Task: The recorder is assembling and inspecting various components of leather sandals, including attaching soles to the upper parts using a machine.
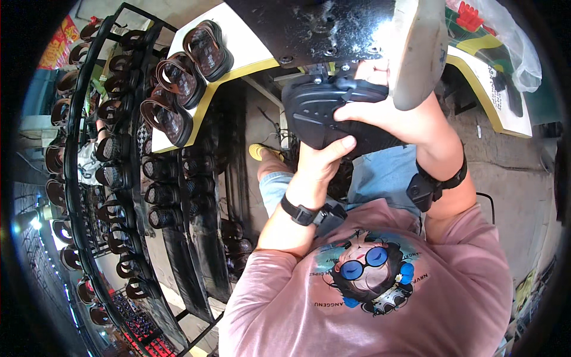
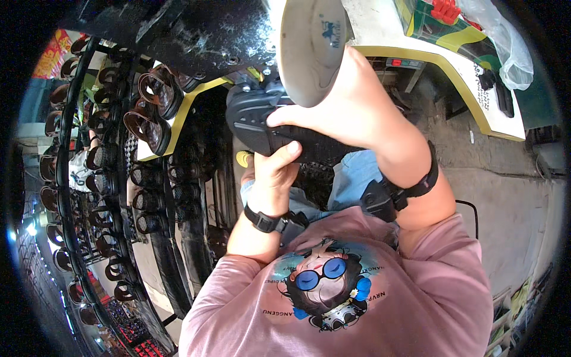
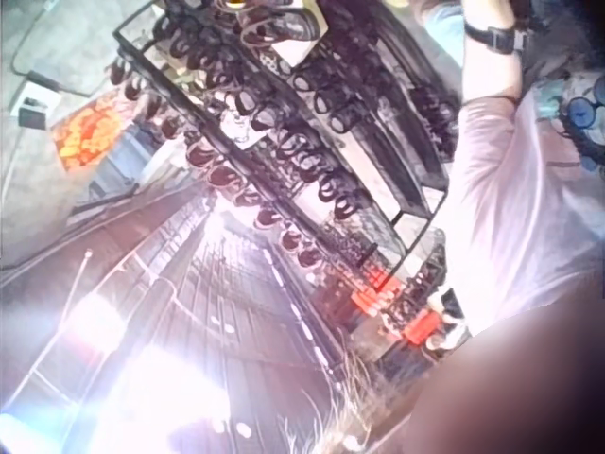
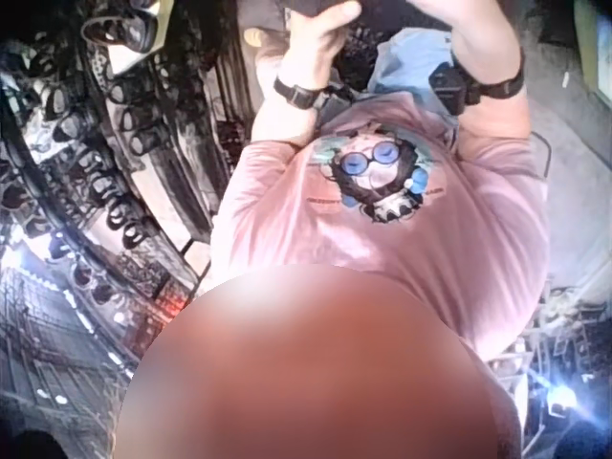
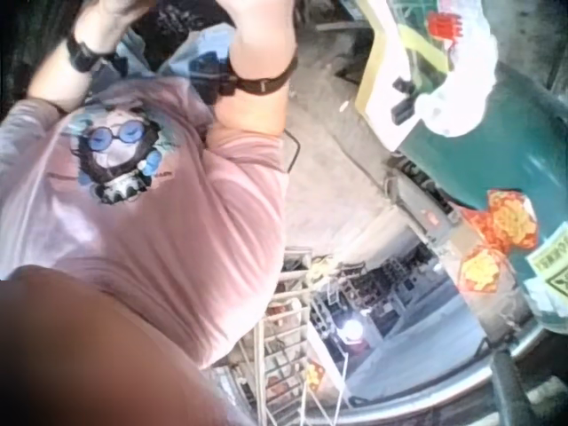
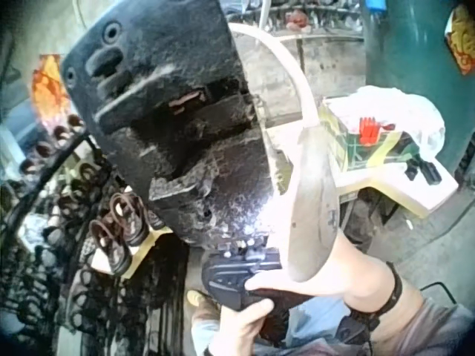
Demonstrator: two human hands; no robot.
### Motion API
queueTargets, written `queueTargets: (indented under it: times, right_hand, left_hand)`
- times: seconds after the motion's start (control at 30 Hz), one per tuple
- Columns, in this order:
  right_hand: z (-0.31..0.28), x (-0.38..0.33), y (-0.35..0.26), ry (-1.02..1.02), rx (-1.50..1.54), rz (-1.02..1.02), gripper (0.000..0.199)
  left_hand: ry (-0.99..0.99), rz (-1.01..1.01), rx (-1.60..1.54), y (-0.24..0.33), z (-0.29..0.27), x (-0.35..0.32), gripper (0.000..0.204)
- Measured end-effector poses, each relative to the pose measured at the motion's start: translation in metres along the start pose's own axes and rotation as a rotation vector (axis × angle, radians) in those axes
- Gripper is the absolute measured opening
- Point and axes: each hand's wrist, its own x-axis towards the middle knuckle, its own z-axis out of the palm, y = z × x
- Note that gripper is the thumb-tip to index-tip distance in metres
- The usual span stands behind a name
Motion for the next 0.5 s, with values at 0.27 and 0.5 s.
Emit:
queueTargets:
  times: [0.27,0.5]
  right_hand:
    - [0.068,-0.097,0.038,-0.249,0.042,-0.895,0.039]
    - [0.028,-0.089,0.086,-0.012,1.361,0.109,0.059]
  left_hand:
    - [0.141,0.178,-0.351,0.002,-0.004,-0.014,0.048]
    - [0.146,0.127,-0.628,0.004,-0.001,-0.014,0.044]
